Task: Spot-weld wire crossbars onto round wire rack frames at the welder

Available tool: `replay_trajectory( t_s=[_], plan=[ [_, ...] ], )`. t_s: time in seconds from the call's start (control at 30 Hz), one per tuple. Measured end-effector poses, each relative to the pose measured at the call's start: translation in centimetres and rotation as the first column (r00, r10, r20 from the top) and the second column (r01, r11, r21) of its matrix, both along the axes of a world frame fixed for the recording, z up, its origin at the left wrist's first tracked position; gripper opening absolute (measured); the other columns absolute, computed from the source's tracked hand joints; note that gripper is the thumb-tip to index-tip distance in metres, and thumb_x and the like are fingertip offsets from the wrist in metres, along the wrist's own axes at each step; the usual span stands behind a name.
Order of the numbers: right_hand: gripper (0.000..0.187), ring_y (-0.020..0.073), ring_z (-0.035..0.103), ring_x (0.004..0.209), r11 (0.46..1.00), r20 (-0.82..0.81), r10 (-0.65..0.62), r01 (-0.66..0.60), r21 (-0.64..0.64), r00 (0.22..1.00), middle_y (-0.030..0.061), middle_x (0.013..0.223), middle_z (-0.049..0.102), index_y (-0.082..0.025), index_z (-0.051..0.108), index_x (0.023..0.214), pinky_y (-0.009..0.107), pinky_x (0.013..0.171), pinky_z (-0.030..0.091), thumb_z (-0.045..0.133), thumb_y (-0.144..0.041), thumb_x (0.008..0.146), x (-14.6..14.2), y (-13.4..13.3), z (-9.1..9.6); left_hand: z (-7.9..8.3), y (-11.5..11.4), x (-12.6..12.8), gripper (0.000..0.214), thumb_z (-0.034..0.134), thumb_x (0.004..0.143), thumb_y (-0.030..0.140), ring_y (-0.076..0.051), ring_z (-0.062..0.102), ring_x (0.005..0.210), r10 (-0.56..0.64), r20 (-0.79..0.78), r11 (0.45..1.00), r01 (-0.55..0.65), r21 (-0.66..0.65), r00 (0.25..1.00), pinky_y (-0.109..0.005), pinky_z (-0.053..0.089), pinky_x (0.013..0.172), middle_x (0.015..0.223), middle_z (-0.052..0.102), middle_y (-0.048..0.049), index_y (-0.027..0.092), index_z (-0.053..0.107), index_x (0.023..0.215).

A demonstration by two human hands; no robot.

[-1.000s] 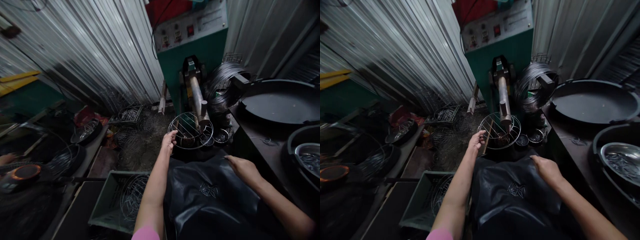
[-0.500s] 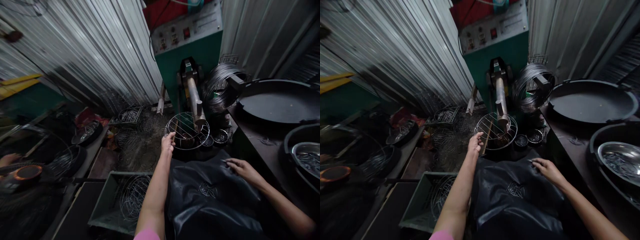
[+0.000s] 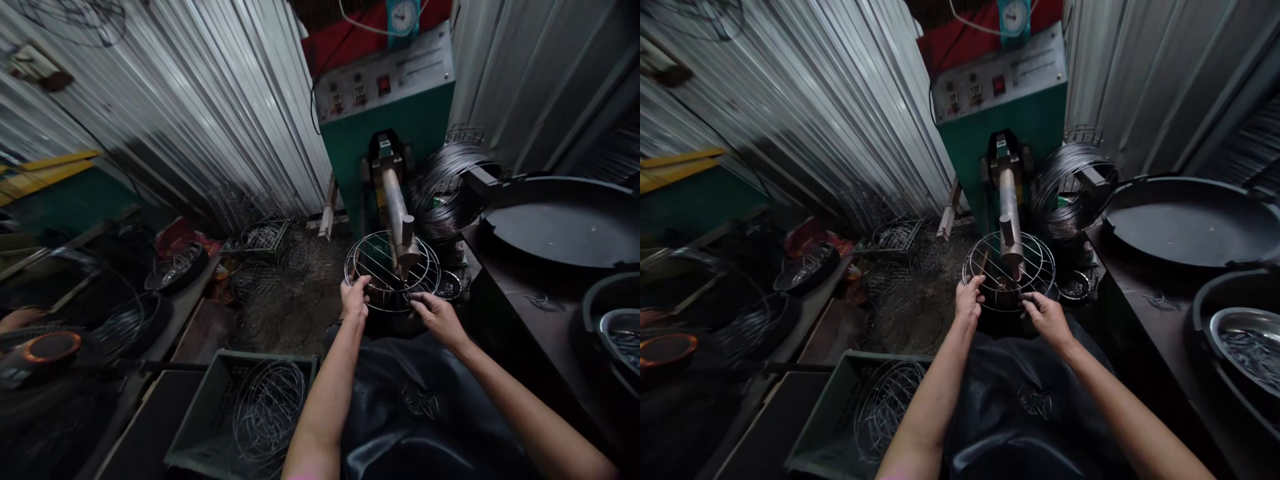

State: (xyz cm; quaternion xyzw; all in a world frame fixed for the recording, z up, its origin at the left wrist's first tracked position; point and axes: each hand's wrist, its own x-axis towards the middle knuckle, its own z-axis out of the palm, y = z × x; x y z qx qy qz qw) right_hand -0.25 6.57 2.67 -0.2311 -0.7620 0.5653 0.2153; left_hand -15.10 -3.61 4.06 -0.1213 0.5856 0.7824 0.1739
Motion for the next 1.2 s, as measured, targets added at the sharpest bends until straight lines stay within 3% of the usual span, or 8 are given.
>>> replay_trajectory(
  t_s=[0.27,0.7,1.2],
  plan=[
    [0.036,0.0144,0.059,0.052,0.996,-0.015,0.016,-0.017,-0.088,1.000,0.0046,0.065,0.067,-0.015,0.062,0.091,0.023,0.043,0.040,0.054,-0.047,0.076,-0.1,0.1,1.0,0.4,0.7,0.0,0.053,0.075,0.051,0.019,-0.004,0.044,0.041,-0.023,0.022,1.000,0.023,-0.011,0.999,-0.014,0.020,0.033,0.059,0.048,0.0074,0.017,0.045,0.095],
    [0.034,0.0159,0.064,0.062,0.993,-0.056,0.028,-0.034,-0.115,0.998,0.0070,0.080,0.069,-0.016,0.059,0.088,0.023,0.046,0.044,0.055,-0.047,0.075,-1.1,0.8,0.8,0.9,1.3,-0.8,0.053,0.082,0.044,0.023,-0.003,0.043,0.040,-0.017,0.019,1.000,0.017,0.004,1.000,-0.013,0.021,0.033,0.058,0.048,0.0068,0.016,0.048,0.084],
    [0.032,0.0150,0.062,0.058,0.990,-0.089,0.049,-0.060,-0.127,0.995,0.0037,0.071,0.066,-0.016,0.059,0.088,0.028,0.057,0.051,0.052,-0.046,0.078,-1.9,0.9,0.6,0.5,1.7,-1.7,0.040,0.080,0.044,0.022,-0.004,0.038,0.038,-0.015,0.070,0.998,0.019,-0.054,0.997,-0.015,0.020,0.033,0.050,0.042,0.0079,0.014,0.050,0.070]
  ],
)
